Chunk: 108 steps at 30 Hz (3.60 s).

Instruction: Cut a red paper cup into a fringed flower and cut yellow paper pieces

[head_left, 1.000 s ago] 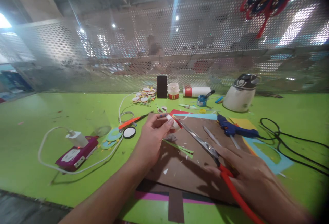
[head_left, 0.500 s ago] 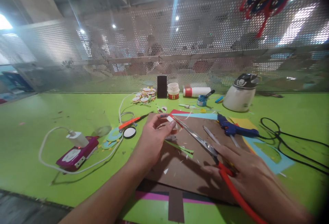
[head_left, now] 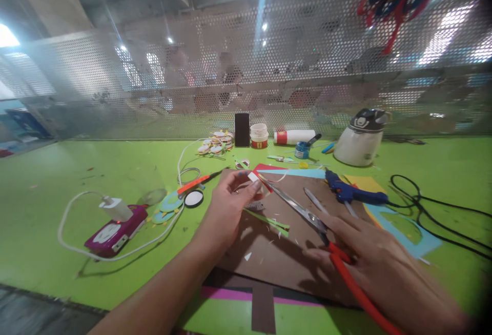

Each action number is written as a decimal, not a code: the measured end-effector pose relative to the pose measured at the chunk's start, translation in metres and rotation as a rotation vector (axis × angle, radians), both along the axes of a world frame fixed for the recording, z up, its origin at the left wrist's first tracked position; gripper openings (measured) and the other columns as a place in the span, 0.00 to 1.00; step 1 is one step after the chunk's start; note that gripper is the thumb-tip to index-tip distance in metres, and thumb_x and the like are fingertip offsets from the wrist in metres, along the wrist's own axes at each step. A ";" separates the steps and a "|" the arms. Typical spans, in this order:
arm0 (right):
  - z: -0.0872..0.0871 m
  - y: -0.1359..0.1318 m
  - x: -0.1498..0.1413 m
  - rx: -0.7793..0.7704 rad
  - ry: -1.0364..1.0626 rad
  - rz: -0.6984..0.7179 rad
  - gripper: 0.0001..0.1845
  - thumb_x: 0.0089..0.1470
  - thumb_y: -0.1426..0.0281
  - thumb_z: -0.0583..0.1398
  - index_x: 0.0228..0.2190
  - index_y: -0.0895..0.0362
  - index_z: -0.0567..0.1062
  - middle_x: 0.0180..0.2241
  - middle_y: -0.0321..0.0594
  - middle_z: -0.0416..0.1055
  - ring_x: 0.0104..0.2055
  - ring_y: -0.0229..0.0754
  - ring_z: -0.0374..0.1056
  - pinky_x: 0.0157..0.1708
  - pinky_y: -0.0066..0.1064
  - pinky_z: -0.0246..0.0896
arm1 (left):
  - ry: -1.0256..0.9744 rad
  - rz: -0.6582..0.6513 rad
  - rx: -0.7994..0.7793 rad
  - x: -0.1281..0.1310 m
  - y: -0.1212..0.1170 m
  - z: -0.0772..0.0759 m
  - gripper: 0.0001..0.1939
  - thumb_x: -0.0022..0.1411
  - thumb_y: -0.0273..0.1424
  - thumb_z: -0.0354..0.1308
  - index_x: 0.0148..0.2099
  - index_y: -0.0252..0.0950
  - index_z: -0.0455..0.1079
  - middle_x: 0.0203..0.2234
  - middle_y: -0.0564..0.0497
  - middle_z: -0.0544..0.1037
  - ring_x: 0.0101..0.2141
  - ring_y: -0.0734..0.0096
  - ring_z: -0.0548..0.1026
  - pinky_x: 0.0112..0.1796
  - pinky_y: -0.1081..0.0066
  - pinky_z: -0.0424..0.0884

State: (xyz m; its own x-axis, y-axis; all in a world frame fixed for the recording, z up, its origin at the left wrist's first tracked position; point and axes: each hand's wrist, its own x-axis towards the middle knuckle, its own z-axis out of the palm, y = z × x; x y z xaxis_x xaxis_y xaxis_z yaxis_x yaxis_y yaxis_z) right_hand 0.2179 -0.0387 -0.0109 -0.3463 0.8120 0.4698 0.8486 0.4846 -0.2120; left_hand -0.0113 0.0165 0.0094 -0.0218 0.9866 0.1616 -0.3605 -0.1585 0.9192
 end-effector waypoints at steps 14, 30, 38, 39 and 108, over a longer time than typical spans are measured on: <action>0.005 0.000 -0.005 0.012 0.076 0.038 0.15 0.56 0.54 0.61 0.37 0.53 0.77 0.30 0.40 0.76 0.28 0.47 0.73 0.25 0.38 0.71 | -0.019 -0.014 0.001 0.002 -0.002 -0.001 0.13 0.55 0.32 0.67 0.41 0.34 0.72 0.40 0.45 0.77 0.39 0.64 0.77 0.44 0.60 0.73; 0.010 0.001 -0.005 0.095 -0.015 0.056 0.22 0.62 0.53 0.53 0.42 0.53 0.79 0.34 0.45 0.79 0.28 0.46 0.76 0.22 0.35 0.73 | 0.017 -0.039 -0.023 -0.002 -0.001 -0.004 0.14 0.55 0.34 0.68 0.43 0.36 0.72 0.40 0.47 0.77 0.36 0.67 0.78 0.42 0.62 0.74; 0.010 0.002 -0.001 0.149 -0.067 0.064 0.28 0.64 0.50 0.49 0.48 0.56 0.77 0.34 0.47 0.79 0.30 0.47 0.77 0.24 0.36 0.74 | 0.023 -0.016 0.009 -0.003 0.001 -0.006 0.14 0.54 0.34 0.68 0.42 0.36 0.73 0.39 0.47 0.77 0.37 0.66 0.77 0.42 0.62 0.74; 0.010 0.002 -0.001 0.148 -0.072 0.061 0.29 0.63 0.49 0.49 0.47 0.56 0.77 0.34 0.48 0.79 0.30 0.47 0.77 0.24 0.35 0.74 | 0.026 -0.016 0.013 -0.003 0.001 -0.006 0.14 0.55 0.34 0.68 0.42 0.36 0.73 0.40 0.47 0.77 0.38 0.66 0.77 0.43 0.62 0.74; 0.010 -0.003 -0.006 -0.061 0.050 0.014 0.14 0.58 0.58 0.57 0.27 0.52 0.75 0.26 0.38 0.75 0.23 0.43 0.71 0.20 0.31 0.65 | -0.009 -0.029 -0.016 -0.003 0.001 -0.003 0.16 0.53 0.33 0.69 0.43 0.35 0.72 0.39 0.46 0.78 0.37 0.65 0.78 0.41 0.62 0.74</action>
